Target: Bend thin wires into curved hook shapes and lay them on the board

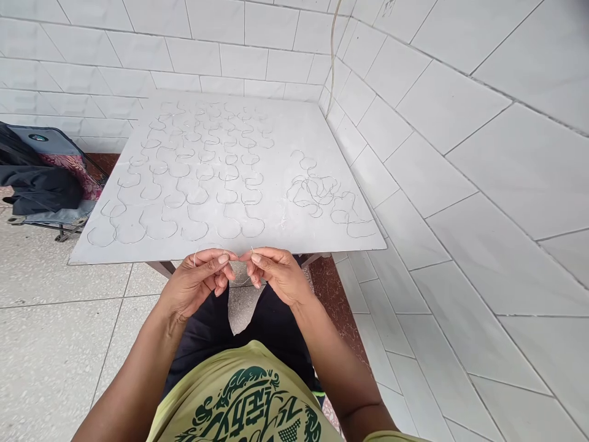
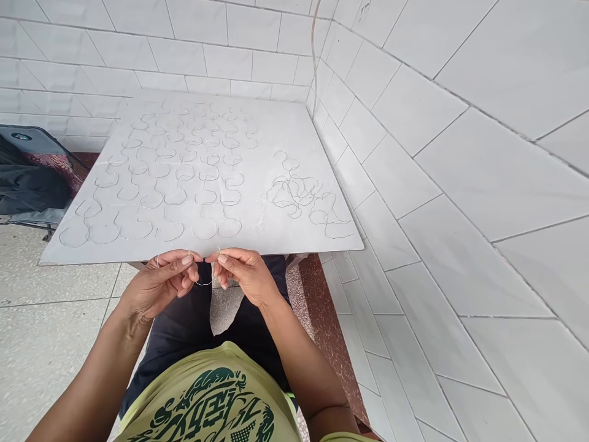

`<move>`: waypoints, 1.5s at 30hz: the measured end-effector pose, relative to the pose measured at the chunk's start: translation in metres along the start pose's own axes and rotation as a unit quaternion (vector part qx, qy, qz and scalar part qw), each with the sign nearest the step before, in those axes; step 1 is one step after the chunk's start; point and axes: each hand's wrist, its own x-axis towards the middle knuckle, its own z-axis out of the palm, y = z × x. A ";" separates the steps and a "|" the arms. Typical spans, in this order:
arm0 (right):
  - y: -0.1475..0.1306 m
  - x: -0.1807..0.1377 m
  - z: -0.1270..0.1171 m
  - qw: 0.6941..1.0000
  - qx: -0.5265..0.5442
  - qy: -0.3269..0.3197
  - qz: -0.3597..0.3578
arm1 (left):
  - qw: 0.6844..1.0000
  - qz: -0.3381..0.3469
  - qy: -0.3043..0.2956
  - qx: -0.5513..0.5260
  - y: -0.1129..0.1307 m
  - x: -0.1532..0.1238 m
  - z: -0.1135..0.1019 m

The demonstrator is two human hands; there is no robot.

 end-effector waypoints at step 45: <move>-0.004 0.005 -0.020 0.982 -0.188 -0.021 0.024 | 0.986 0.076 0.110 0.096 -0.023 -0.003 0.020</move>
